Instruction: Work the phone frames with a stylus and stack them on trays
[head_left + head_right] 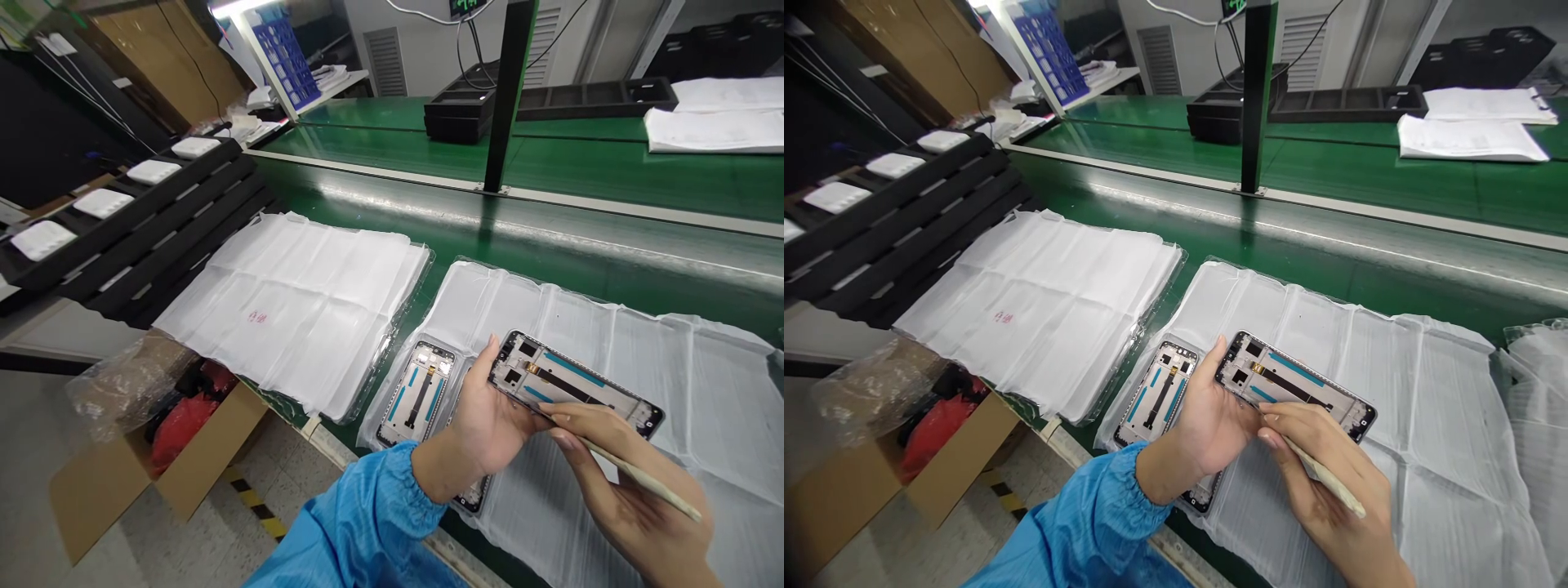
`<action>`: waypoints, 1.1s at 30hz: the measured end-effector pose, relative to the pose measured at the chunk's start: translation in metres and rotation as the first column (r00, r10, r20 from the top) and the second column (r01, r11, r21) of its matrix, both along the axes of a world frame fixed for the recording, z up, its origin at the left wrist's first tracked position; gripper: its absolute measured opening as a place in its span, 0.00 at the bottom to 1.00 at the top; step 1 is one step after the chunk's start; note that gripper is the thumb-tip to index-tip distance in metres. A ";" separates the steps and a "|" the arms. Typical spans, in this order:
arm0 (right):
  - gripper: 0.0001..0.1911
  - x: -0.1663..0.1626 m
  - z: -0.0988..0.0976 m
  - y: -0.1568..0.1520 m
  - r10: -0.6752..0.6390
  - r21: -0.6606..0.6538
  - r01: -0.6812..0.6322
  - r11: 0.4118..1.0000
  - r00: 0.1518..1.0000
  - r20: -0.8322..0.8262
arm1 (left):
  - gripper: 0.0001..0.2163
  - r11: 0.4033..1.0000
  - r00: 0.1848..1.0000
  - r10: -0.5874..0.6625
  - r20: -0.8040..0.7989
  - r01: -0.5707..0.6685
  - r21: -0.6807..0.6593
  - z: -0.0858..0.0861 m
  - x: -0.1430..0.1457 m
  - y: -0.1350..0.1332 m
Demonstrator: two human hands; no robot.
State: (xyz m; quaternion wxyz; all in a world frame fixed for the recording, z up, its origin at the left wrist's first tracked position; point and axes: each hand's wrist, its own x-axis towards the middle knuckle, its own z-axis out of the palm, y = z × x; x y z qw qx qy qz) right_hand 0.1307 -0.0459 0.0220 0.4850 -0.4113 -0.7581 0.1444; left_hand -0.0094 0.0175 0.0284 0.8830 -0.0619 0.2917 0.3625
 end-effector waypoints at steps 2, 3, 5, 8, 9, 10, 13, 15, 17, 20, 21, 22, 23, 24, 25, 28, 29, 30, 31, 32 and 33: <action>0.11 0.000 -0.001 -0.002 -0.063 0.022 0.064 0.998 0.998 -0.026 | 0.32 1.000 1.000 -0.011 -0.016 0.012 0.028 -0.002 0.000 0.000; 0.12 0.000 -0.001 -0.004 -0.132 0.032 0.133 0.991 0.991 -0.039 | 0.32 0.999 1.000 -0.017 -0.027 0.018 0.040 -0.002 0.001 -0.001; 0.15 0.000 -0.001 -0.006 -0.303 0.073 0.305 0.950 0.952 -0.036 | 0.32 0.998 0.998 -0.024 -0.052 0.027 0.057 -0.004 0.001 -0.002; 0.10 0.007 0.002 -0.005 -0.476 0.114 0.467 0.877 0.876 0.077 | 0.32 0.996 0.997 -0.045 -0.070 0.050 0.080 -0.003 0.002 -0.004; 0.06 0.010 0.003 -0.003 -0.481 0.107 0.470 0.876 0.865 0.139 | 0.32 0.994 0.996 -0.051 -0.074 0.058 0.089 -0.003 0.003 -0.004; 0.08 0.015 0.004 -0.002 -0.460 0.082 0.453 0.888 0.865 0.198 | 0.32 0.994 0.995 -0.054 -0.083 0.061 0.092 -0.002 0.003 -0.004; 0.26 0.027 0.002 0.002 -0.302 -0.001 0.319 0.948 0.898 0.320 | 0.31 0.993 0.993 -0.038 -0.114 0.051 0.109 0.000 0.004 -0.004; 0.30 0.032 -0.001 0.003 -0.246 -0.026 0.275 0.961 0.896 0.369 | 0.31 0.988 0.993 -0.018 -0.113 0.035 0.148 -0.001 0.006 -0.004; 0.30 0.034 -0.004 0.002 -0.263 -0.006 0.289 0.957 0.881 0.394 | 0.32 0.980 0.997 -0.020 -0.080 0.035 0.196 -0.004 0.006 -0.004; 0.28 0.034 -0.009 0.003 -0.322 0.049 0.329 0.943 0.866 0.381 | 0.31 0.969 0.997 -0.039 -0.065 0.054 0.242 -0.008 0.006 -0.006; 0.27 0.034 -0.010 0.003 -0.342 0.069 0.342 0.937 0.863 0.371 | 0.30 0.964 0.996 -0.037 -0.075 0.055 0.259 -0.009 0.006 -0.007; 0.26 0.033 -0.011 0.004 -0.364 0.093 0.355 0.930 0.858 0.361 | 0.29 0.958 0.996 -0.030 -0.089 0.054 0.283 -0.009 0.006 -0.008; 0.26 0.033 -0.011 0.004 -0.388 0.119 0.371 0.921 0.852 0.350 | 0.29 0.949 0.994 -0.020 -0.110 0.053 0.311 -0.009 0.006 -0.009; 0.25 0.032 -0.011 0.005 -0.411 0.138 0.387 0.912 0.846 0.340 | 0.30 0.940 0.990 -0.005 -0.139 0.052 0.337 -0.009 0.007 -0.010; 0.24 0.032 -0.011 0.005 -0.434 0.154 0.406 0.901 0.839 0.329 | 0.32 0.932 0.984 0.013 -0.177 0.052 0.359 -0.008 0.007 -0.011; 0.20 0.031 -0.009 0.006 -0.496 0.190 0.458 0.868 0.813 0.305 | 0.32 0.919 0.943 0.069 -0.327 0.068 0.388 -0.004 0.011 -0.014; 0.19 0.031 -0.008 0.006 -0.505 0.201 0.464 0.863 0.809 0.301 | 0.31 0.919 0.923 0.082 -0.376 0.076 0.386 -0.003 0.012 -0.015; 0.17 0.031 -0.007 0.006 -0.506 0.211 0.461 0.862 0.808 0.300 | 0.31 0.919 0.903 0.089 -0.420 0.088 0.384 -0.003 0.014 -0.016; 0.16 0.031 -0.006 0.006 -0.505 0.223 0.455 0.862 0.810 0.298 | 0.31 0.919 0.884 0.092 -0.458 0.102 0.382 -0.003 0.015 -0.016; 0.16 0.031 -0.005 0.006 -0.503 0.233 0.449 0.863 0.811 0.298 | 0.32 0.919 0.867 0.097 -0.489 0.111 0.378 -0.003 0.016 -0.016; 0.15 0.031 -0.004 0.006 -0.498 0.240 0.441 0.865 0.814 0.299 | 0.33 0.920 0.851 0.102 -0.515 0.115 0.374 -0.004 0.017 -0.016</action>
